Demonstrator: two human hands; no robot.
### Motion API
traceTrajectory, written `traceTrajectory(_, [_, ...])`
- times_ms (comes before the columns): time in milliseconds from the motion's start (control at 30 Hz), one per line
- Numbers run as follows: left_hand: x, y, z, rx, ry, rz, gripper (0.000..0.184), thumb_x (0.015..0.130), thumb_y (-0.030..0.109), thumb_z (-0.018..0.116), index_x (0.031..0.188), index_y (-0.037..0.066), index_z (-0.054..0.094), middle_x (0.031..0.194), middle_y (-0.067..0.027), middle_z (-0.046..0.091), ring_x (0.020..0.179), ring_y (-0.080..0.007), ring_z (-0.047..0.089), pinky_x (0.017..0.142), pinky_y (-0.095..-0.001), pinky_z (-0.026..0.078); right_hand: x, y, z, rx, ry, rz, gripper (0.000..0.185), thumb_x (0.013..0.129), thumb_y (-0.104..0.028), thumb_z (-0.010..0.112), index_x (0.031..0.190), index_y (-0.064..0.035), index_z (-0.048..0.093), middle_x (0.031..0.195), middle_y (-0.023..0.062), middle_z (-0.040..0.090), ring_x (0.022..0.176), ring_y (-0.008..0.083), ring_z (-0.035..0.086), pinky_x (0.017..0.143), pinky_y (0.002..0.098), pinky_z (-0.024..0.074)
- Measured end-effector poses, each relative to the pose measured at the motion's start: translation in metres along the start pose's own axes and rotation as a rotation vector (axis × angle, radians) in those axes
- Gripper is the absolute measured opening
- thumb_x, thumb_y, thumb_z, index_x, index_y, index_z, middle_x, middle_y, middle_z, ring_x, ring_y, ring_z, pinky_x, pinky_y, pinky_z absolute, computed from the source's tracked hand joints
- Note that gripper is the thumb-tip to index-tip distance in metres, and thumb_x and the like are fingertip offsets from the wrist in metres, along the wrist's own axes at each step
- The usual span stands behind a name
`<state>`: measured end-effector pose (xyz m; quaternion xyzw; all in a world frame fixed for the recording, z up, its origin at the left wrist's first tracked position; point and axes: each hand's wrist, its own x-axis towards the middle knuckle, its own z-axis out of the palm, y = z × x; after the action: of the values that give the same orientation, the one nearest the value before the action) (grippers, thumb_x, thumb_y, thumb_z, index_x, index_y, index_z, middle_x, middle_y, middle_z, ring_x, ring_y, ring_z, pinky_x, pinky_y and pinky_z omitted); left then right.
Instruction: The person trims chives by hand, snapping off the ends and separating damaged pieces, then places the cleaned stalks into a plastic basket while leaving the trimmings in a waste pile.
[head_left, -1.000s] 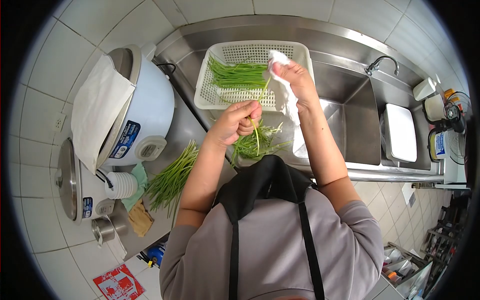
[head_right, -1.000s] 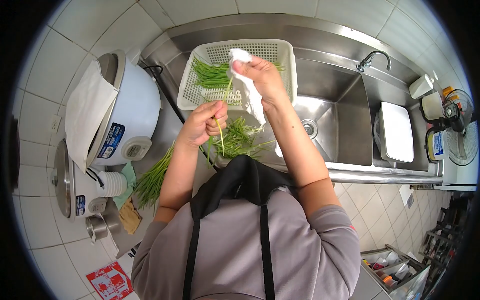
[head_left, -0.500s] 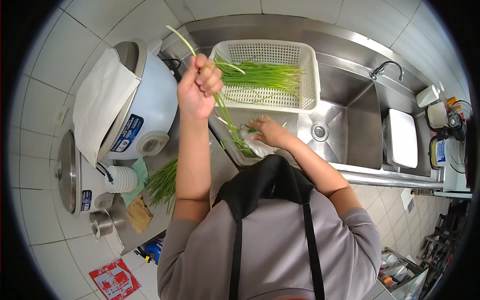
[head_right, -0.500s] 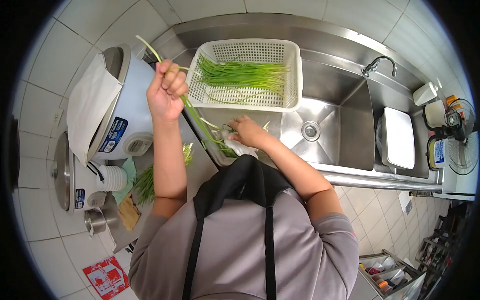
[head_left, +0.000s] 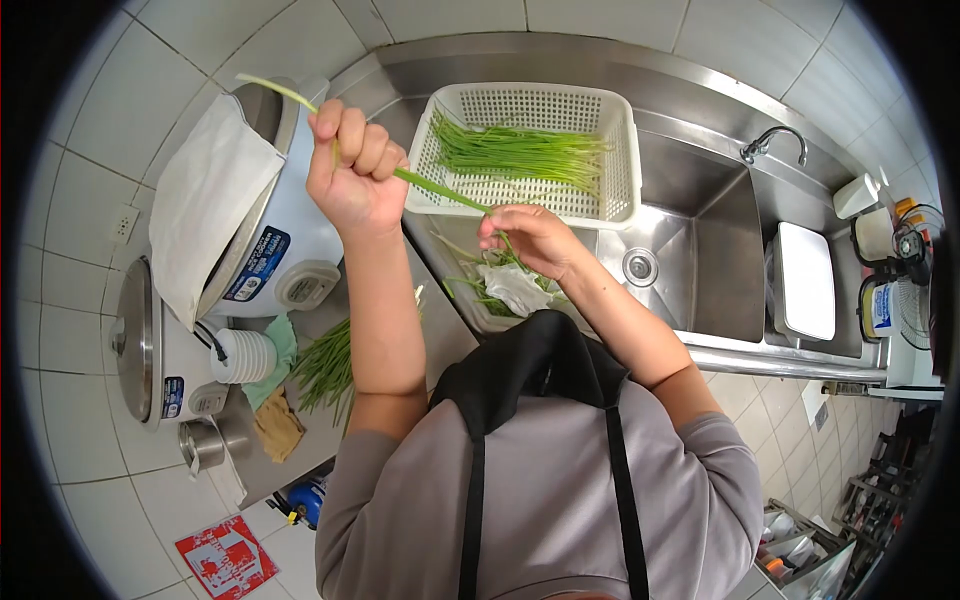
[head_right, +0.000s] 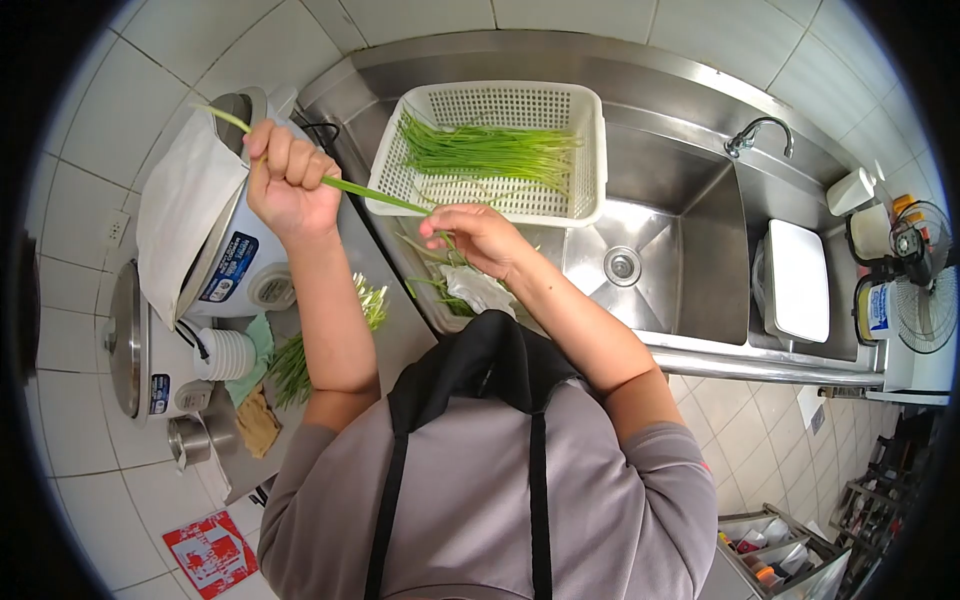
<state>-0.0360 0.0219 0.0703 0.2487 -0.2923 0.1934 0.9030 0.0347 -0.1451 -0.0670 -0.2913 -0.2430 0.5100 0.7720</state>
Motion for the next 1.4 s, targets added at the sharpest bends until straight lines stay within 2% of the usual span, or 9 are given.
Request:
traceTrajectory(133, [-0.008,0.0,-0.001,-0.066,-0.018,0.079,0.02,0.095,0.021,0.036,0.079,0.012,0.044,0.054,0.0045,0.024,0.043,-0.0064,0.014,0.037,-0.0211,0.014,0.0,-0.006,0.001,0.225,0.105,0.009,0.013,0.083,-0.011,0.054,0.084,-0.0009,0.061,0.083,0.0055,0.059,0.079,0.0154,0.055,0.075,0.0349,0.047])
traceTrajectory(467, [-0.016,0.023,-0.005,-0.129,-0.021,0.193,0.014,0.09,0.008,0.037,0.078,0.013,0.044,0.055,0.0051,0.023,0.042,-0.0054,0.013,0.036,-0.0203,0.012,-0.003,0.012,-0.034,0.206,0.34,-0.008,0.011,0.082,-0.011,0.053,0.081,-0.0023,0.06,0.078,0.0037,0.057,0.069,0.0124,0.051,0.064,0.0291,0.0466])
traceTrajectory(600, [-0.016,0.015,-0.018,0.046,0.197,0.088,0.012,0.093,0.015,0.041,0.089,0.011,0.051,0.061,0.0051,0.028,0.048,-0.0044,0.024,0.04,-0.0189,0.019,-0.003,0.011,-0.023,-0.972,0.178,0.147,0.029,0.085,-0.02,0.055,0.096,0.007,0.059,0.082,0.0109,0.06,0.073,0.0176,0.055,0.062,0.0302,0.0473])
traceTrajectory(633, [-0.017,0.012,-0.028,0.117,0.176,0.022,0.015,0.093,0.019,0.045,0.097,0.007,0.052,0.066,0.0037,0.035,0.055,-0.005,0.031,0.044,-0.0187,0.024,-0.002,0.011,-0.017,-1.298,0.097,0.118,0.035,0.084,-0.027,0.057,0.098,0.0061,0.06,0.081,0.0154,0.06,0.075,0.0266,0.057,0.066,0.0356,0.0473])
traceTrajectory(733, [-0.022,-0.009,-0.043,0.256,0.48,-0.052,0.021,0.092,0.019,0.047,0.104,0.002,0.05,0.072,0.0013,0.039,0.061,-0.0066,0.035,0.05,-0.019,0.029,0.003,0.053,-0.03,-1.593,0.07,-0.523,0.033,0.082,-0.029,0.06,0.085,0.0032,0.065,0.078,0.0155,0.06,0.075,0.0327,0.057,0.069,0.0408,0.0457])
traceTrajectory(867, [-0.036,-0.025,-0.049,0.225,0.578,-0.137,0.025,0.092,0.016,0.046,0.111,-0.001,0.045,0.075,-0.001,0.041,0.064,-0.0082,0.038,0.056,-0.0189,0.034,0.008,0.01,-0.022,-1.524,0.039,0.094,0.037,0.078,-0.018,0.061,0.11,-0.0006,0.056,0.104,0.0191,0.053,0.096,0.0327,0.053,0.079,0.0368,0.0445])
traceTrajectory(967, [-0.048,-0.027,-0.062,0.157,0.58,-0.249,0.027,0.093,0.018,0.046,0.111,-0.001,0.045,0.078,-0.0014,0.042,0.066,-0.0084,0.038,0.056,-0.0196,0.034,0.003,-0.002,-0.015,-1.585,0.208,-0.505,0.021,0.077,-0.003,0.058,0.099,-0.0025,0.06,0.089,0.0136,0.055,0.078,0.0274,0.056,0.07,0.0341,0.046])
traceTrajectory(1033, [-0.053,-0.029,-0.062,0.186,0.636,-0.275,0.027,0.093,0.019,0.045,0.111,-0.001,0.045,0.079,-0.0015,0.043,0.065,-0.0087,0.038,0.056,-0.0199,0.034,0.003,-0.018,0.002,-1.511,0.327,-0.678,0.016,0.076,0.0,0.058,0.091,-0.002,0.062,0.082,0.0117,0.055,0.072,0.0253,0.056,0.065,0.033,0.0461])
traceTrajectory(1400, [-0.058,-0.057,-0.061,0.465,0.677,-0.292,0.024,0.093,0.021,0.044,0.102,0.001,0.053,0.09,-0.006,0.053,0.082,-0.016,0.05,0.074,-0.0307,0.043,0.008,-0.013,0.038,-1.287,0.279,-0.692,0.013,0.073,0.003,0.053,0.085,-0.0012,0.054,0.074,0.008,0.05,0.064,0.0186,0.052,0.056,0.0273,0.043])
